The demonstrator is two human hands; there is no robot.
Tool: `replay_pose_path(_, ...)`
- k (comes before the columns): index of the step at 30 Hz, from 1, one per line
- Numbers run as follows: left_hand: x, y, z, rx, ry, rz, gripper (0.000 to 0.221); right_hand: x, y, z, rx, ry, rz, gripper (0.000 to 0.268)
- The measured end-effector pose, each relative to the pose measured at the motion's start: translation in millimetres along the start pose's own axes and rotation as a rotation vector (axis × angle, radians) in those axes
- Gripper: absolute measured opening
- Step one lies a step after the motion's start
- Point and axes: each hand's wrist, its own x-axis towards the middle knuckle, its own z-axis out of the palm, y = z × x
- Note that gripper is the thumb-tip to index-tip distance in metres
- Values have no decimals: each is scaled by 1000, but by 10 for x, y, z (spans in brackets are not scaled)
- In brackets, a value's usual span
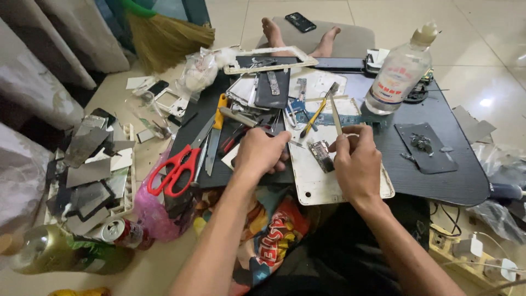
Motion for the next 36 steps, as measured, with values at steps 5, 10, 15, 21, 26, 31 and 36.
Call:
replay_pose_path(5, -283, 252, -250, 293, -5, 23, 45, -30, -38, -62, 96, -38, 31, 22)
replay_pose_path(10, -322, 228, -163, 436, 115, 123, 41, 28, 52, -73, 93, -66, 26, 19)
replay_pose_path(15, -304, 86, 226, 321, 70, 734, 51, -7, 31, -183, -46, -61, -159, 15)
replay_pose_path(21, -233, -22, 455, 272, 170, 835, 26, -150, -175, -264, 53, -174, -367, 22)
replay_pose_path(26, -273, 12, 337, -107, 251, 629, 40, 67, 218, -243, -53, -220, -458, 62)
replay_pose_path(31, -306, -6, 357, -195, 152, 406, 43, 182, 437, -189, -331, -324, -350, 68)
replay_pose_path(36, -265, -68, 427, -190, 129, 529, 32, 224, 507, -104, -435, -368, -343, 55)
